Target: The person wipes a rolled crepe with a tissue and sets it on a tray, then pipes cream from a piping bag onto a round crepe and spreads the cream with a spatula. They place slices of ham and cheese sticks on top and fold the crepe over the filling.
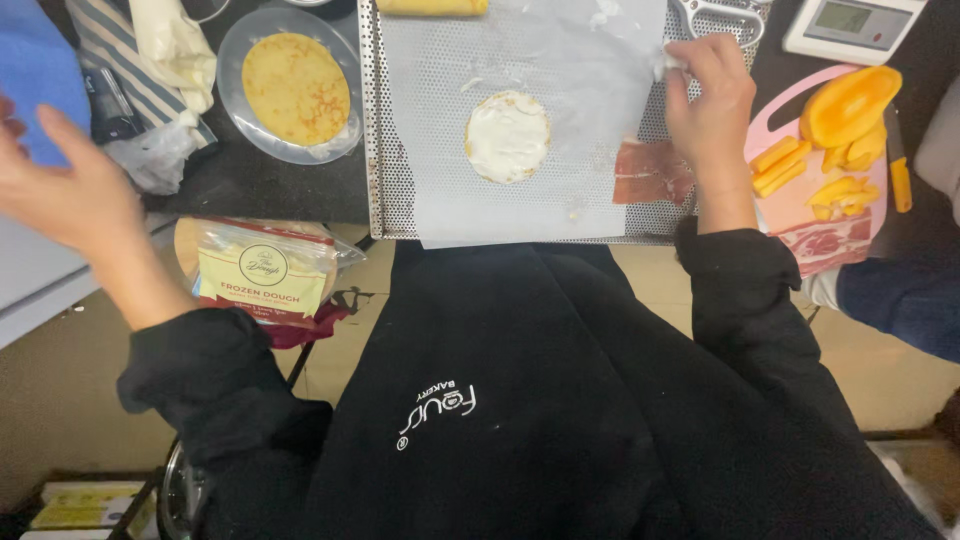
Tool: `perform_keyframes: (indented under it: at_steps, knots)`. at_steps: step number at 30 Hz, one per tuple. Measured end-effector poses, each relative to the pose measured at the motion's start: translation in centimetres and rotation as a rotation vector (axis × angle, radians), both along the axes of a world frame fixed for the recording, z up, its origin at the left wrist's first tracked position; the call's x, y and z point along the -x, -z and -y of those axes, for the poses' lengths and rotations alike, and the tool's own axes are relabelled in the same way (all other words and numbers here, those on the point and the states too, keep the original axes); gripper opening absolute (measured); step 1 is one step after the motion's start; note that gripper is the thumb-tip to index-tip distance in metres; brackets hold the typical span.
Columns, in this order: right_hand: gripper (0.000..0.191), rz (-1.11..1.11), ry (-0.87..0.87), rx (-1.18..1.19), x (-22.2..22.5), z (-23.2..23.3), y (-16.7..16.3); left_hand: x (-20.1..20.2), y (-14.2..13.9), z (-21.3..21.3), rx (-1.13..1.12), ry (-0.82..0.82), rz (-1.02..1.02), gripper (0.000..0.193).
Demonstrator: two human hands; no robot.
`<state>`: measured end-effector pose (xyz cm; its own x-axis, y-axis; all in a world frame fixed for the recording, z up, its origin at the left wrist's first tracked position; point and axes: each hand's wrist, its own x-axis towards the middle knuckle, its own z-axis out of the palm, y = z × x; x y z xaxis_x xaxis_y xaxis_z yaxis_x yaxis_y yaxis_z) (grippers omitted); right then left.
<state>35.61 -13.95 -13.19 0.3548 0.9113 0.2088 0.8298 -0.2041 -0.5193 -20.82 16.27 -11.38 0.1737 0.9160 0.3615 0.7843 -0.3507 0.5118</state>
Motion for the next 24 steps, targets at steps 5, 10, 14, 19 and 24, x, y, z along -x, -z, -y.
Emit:
perform_keyframes:
  at_steps: [5,10,14,19,24]
  knots:
    - [0.028,0.057,0.1,-0.053,-2.3,-1.5,-0.1,-9.3,-2.5,6.0,0.005,0.321,0.0,0.017]
    - [0.04,0.153,-0.059,-0.051,-1.5,-1.5,-0.9,-15.8,-1.3,10.1,0.177,0.485,0.077,0.019]
    - [0.044,0.041,-0.168,0.011,2.5,-2.5,0.1,-19.7,1.2,12.5,0.297,0.656,0.087,0.018]
    - [0.045,-0.304,-0.112,0.187,5.8,-3.3,0.5,-21.6,3.4,14.7,0.399,0.7,0.127,0.029]
    - [0.064,-0.268,-0.29,0.171,8.3,-3.3,0.7,-21.7,4.1,15.6,0.397,0.709,0.075,0.048]
